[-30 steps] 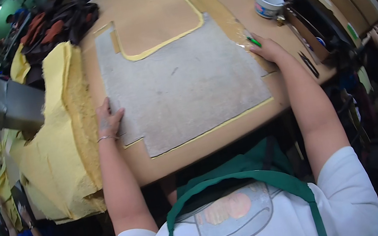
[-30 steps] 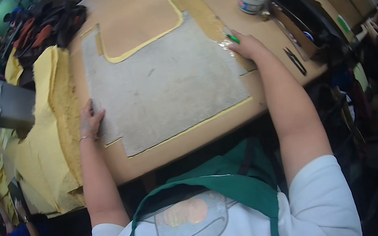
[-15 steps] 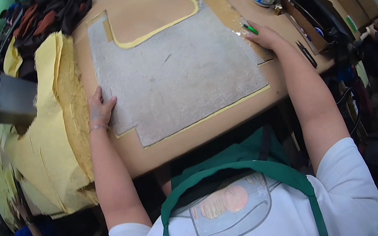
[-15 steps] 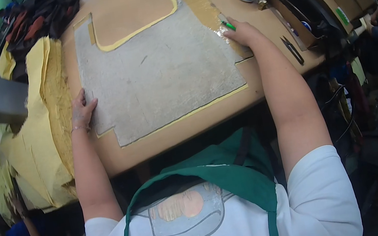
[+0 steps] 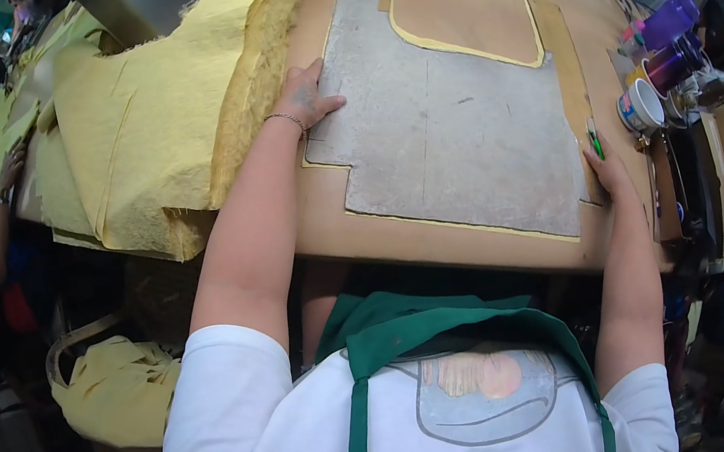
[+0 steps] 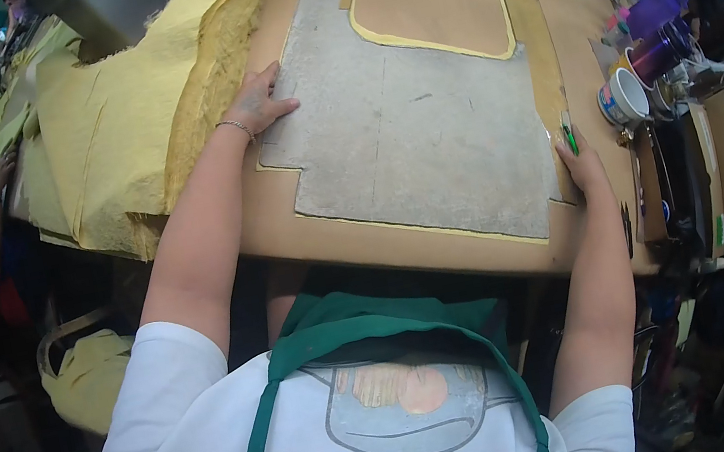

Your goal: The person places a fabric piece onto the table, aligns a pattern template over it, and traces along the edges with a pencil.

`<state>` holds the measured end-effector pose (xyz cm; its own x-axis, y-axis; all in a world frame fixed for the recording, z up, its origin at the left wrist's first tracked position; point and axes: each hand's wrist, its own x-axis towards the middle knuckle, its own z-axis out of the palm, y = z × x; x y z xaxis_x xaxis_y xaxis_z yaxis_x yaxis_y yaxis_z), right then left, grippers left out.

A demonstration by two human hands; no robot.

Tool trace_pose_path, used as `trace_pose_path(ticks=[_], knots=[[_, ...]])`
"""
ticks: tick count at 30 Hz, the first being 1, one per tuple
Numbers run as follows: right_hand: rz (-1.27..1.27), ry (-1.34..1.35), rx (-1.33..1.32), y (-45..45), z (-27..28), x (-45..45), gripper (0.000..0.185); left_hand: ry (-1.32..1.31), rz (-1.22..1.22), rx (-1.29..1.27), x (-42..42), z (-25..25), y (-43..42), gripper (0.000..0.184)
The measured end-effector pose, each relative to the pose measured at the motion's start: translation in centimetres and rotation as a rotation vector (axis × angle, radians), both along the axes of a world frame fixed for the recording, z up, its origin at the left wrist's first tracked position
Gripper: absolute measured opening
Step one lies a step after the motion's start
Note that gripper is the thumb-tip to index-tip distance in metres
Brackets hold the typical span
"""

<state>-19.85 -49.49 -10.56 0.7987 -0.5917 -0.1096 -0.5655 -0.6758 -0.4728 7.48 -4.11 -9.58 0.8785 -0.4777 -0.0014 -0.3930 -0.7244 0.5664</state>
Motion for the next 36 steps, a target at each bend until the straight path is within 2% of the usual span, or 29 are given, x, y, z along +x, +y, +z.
trace_pose_path(ticks=[11,14,21,36], knots=[[-0.003,0.030,-0.010,0.1,0.2,0.1,0.062,0.023,-0.006,0.025,0.0,0.1,0.1,0.076],[0.018,0.060,-0.092,0.4,0.6,0.1,0.063,0.044,-0.015,0.002,-0.1,0.6,0.1,0.073],[-0.043,0.102,-0.061,1.2,1.2,0.2,0.066,0.065,-0.031,-0.077,1.0,-0.9,0.2,0.076],[-0.048,0.084,-0.010,1.6,1.6,0.2,0.068,0.074,-0.013,0.001,0.4,0.3,-0.1,0.076]])
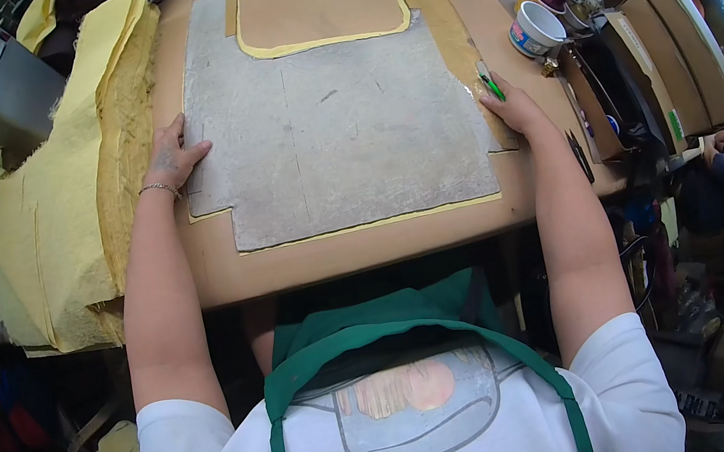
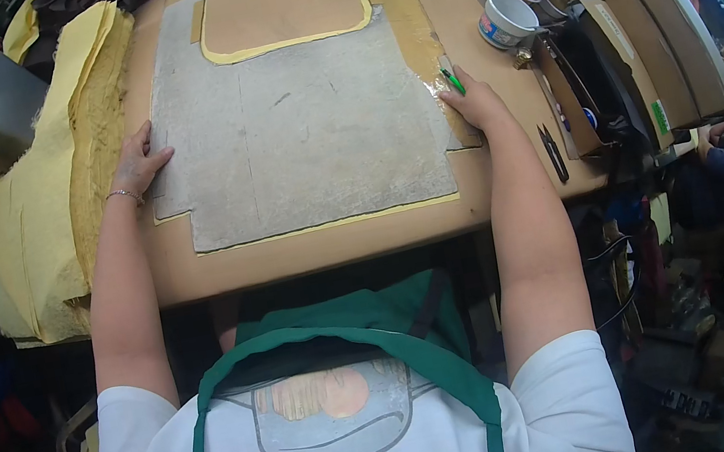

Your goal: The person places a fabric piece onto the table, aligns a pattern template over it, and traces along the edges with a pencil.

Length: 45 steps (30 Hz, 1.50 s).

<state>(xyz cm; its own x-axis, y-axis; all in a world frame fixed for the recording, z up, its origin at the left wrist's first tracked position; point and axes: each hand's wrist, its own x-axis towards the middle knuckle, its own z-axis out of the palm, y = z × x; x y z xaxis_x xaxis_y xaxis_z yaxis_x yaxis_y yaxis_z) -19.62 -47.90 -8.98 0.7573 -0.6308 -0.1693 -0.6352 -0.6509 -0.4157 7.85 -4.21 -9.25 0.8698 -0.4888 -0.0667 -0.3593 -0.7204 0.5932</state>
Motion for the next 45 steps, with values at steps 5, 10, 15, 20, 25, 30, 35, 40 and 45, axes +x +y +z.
trace_pose_path(ticks=[5,10,15,20,25,30,35,40,45], knots=[[0.038,-0.022,-0.001,-0.6,-0.5,-0.1,0.068,-0.015,-0.018,0.036,0.2,-0.1,0.1,0.077],[0.020,-0.021,0.053,0.0,0.3,0.0,0.066,-0.014,-0.019,0.056,0.3,-0.1,0.1,0.079],[0.025,-0.035,0.049,-0.1,0.3,-0.2,0.066,-0.012,-0.024,0.037,0.2,-0.2,0.2,0.078],[0.065,-0.033,0.011,-0.3,0.1,-0.2,0.065,-0.030,-0.023,0.094,0.1,0.2,0.0,0.076],[0.034,-0.189,-0.197,-0.5,-1.0,-0.7,0.056,-0.109,0.003,0.142,-0.9,0.9,-0.1,0.078],[-0.312,-0.752,0.610,9.0,1.4,0.3,0.033,-0.265,-0.161,0.184,-6.3,3.1,-1.9,0.083],[0.076,-0.626,0.918,25.0,1.4,1.4,0.032,-0.104,-0.408,0.308,-9.6,3.6,-3.1,0.093],[0.213,-0.662,1.180,32.2,0.1,3.5,0.013,-0.145,-0.432,0.345,-9.4,1.4,-3.1,0.099],[0.286,-0.727,0.823,33.7,-1.6,4.4,0.011,-0.167,-0.413,0.333,-9.6,1.2,-3.2,0.104]])
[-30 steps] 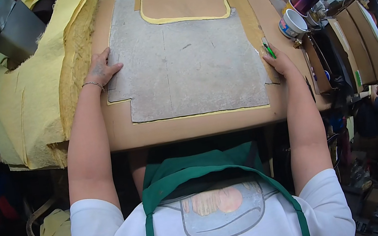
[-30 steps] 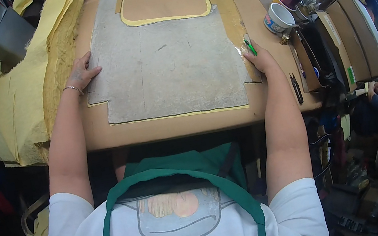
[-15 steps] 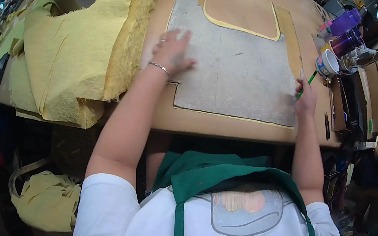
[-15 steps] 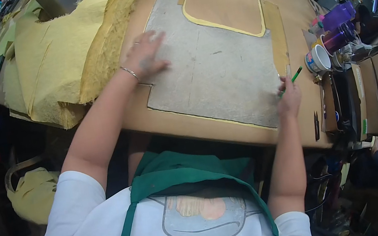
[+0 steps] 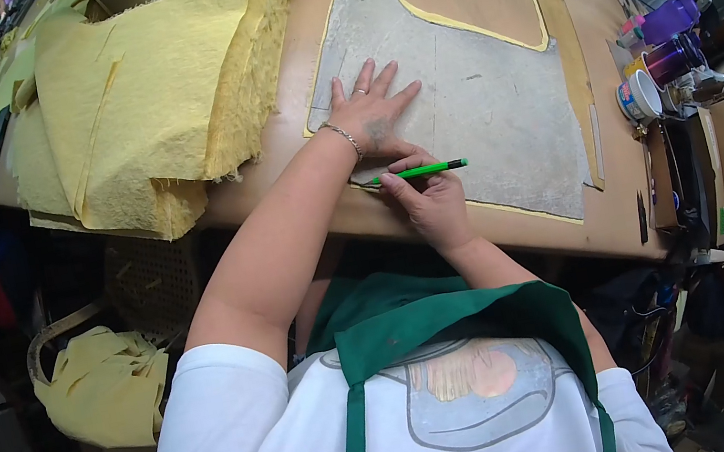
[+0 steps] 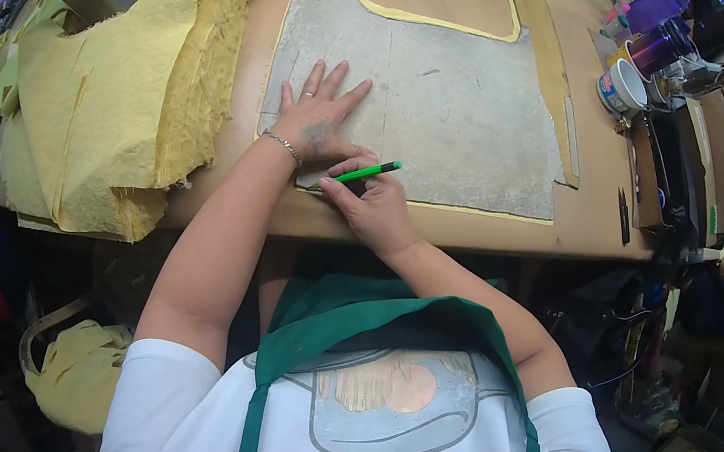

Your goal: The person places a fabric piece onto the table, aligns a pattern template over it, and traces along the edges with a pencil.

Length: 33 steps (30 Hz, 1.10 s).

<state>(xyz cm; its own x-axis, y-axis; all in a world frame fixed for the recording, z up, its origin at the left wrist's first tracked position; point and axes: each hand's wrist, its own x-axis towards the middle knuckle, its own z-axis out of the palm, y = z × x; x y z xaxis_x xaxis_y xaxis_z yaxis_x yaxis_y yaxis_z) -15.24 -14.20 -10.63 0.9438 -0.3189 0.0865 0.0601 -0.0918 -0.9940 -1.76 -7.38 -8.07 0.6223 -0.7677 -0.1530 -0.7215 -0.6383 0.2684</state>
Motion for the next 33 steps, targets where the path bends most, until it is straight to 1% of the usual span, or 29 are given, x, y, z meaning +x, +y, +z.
trace_pose_path(ticks=[1,4,7,10,14,15,17,18,21,23,24,25,26,29,32,33], knots=[[0.020,-0.026,0.112,0.4,0.2,-0.1,0.012,-0.005,0.001,0.001,-0.1,0.1,0.0,0.105],[-0.029,-0.090,-0.130,1.0,1.4,-0.1,0.012,-0.021,0.005,0.021,-0.3,0.3,-0.1,0.108],[0.011,0.044,-0.150,0.9,1.5,-0.2,0.015,-0.007,0.017,0.035,-0.5,0.6,-0.2,0.110],[-0.012,-0.086,-0.247,-0.2,0.1,-0.4,0.013,-0.006,0.030,0.059,-0.5,0.5,-0.5,0.111],[-0.063,0.026,-0.201,-5.0,0.8,-3.2,0.012,-0.004,0.036,0.076,-0.7,0.8,-0.6,0.112],[-0.071,0.037,-0.132,-6.7,0.9,-4.2,0.012,0.009,0.047,0.091,-0.8,1.0,-0.7,0.113],[-0.114,0.147,-0.048,-10.6,1.2,-6.5,0.012,0.016,0.047,0.097,-0.8,1.1,-0.8,0.113],[-0.125,0.126,-0.062,-12.4,1.6,-7.7,0.011,0.019,0.046,0.102,-0.8,1.1,-0.8,0.113],[-0.188,0.189,-0.047,-17.9,2.4,-11.4,0.008,0.017,0.057,0.114,-0.7,1.0,-1.0,0.113],[-0.255,0.198,-0.102,-21.3,2.4,-13.5,0.005,0.005,0.054,0.114,-0.8,0.9,-1.0,0.113],[-0.271,0.255,-0.142,-22.4,3.1,-14.4,0.004,-0.003,0.053,0.113,-0.8,0.9,-1.0,0.113],[-0.303,0.264,-0.068,-23.5,3.1,-15.2,0.004,-0.002,0.051,0.117,-0.8,0.8,-1.0,0.113],[-0.334,0.270,0.006,-24.2,3.1,-15.8,0.005,-0.003,0.049,0.121,-0.8,0.8,-1.0,0.112],[-0.446,0.141,0.032,-25.1,3.2,-16.7,0.007,-0.005,0.047,0.124,-0.8,0.9,-1.1,0.112],[-0.560,0.059,0.186,-22.0,3.8,-14.8,0.006,-0.009,0.043,0.087,-1.0,0.7,-1.0,0.109],[-0.501,0.030,0.218,-20.3,3.3,-13.5,0.006,-0.019,0.047,0.074,-0.9,0.7,-0.8,0.107]])
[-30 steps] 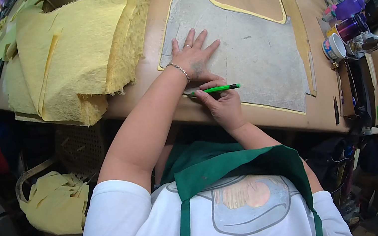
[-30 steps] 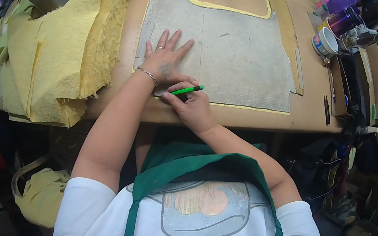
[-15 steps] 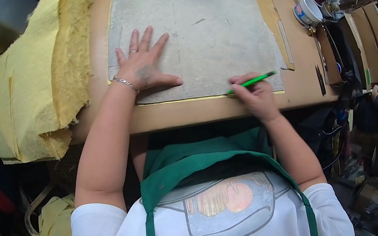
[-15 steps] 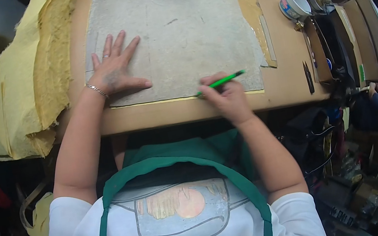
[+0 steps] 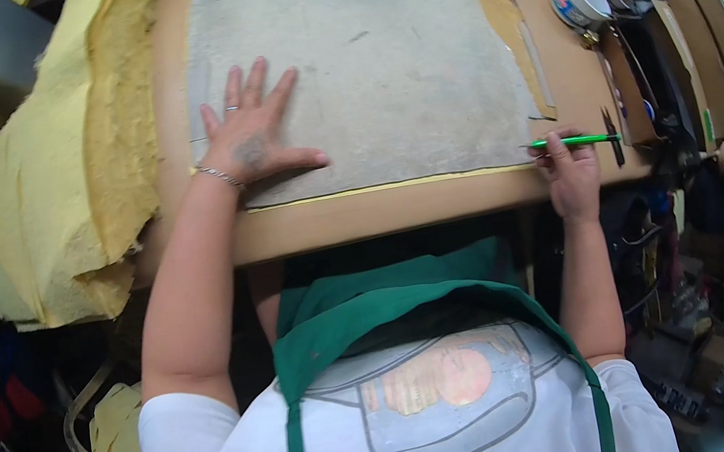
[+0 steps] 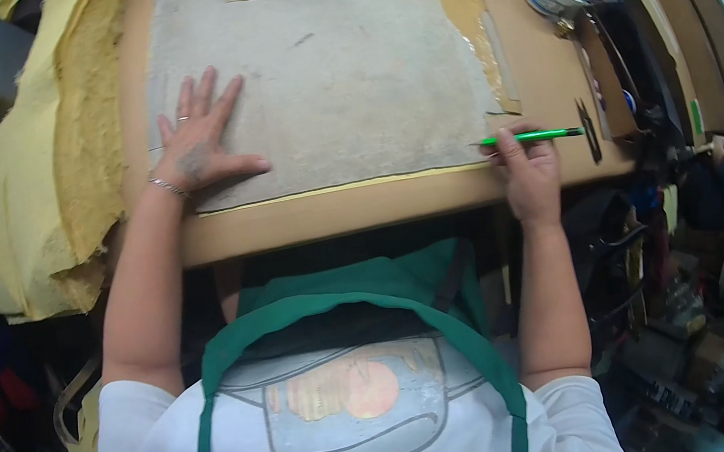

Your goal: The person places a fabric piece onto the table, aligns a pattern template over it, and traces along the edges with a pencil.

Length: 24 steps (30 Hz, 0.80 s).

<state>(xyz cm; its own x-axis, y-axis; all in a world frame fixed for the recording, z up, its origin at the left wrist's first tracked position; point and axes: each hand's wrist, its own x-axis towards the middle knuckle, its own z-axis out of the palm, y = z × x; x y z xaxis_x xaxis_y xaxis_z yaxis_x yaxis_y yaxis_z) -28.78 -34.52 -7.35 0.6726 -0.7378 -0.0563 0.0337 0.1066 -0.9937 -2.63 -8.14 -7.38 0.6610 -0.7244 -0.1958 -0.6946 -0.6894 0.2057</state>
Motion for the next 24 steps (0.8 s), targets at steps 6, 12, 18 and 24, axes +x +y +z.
trace_pose_path(ticks=[6,12,18,24], knots=[[0.483,-0.002,0.142,14.9,-0.8,8.7,0.012,0.178,-0.014,-0.239,1.5,0.8,3.1,0.101],[0.494,0.022,-0.183,20.5,-1.8,13.2,0.020,0.015,0.056,-0.038,1.0,-0.1,5.7,0.103],[0.434,-0.047,-0.322,21.5,-2.5,14.0,0.019,0.006,0.057,-0.095,1.0,-0.7,5.9,0.105],[0.458,-0.012,-0.434,21.0,-2.5,14.0,0.018,-0.001,0.069,-0.073,1.0,-0.7,5.8,0.104]])
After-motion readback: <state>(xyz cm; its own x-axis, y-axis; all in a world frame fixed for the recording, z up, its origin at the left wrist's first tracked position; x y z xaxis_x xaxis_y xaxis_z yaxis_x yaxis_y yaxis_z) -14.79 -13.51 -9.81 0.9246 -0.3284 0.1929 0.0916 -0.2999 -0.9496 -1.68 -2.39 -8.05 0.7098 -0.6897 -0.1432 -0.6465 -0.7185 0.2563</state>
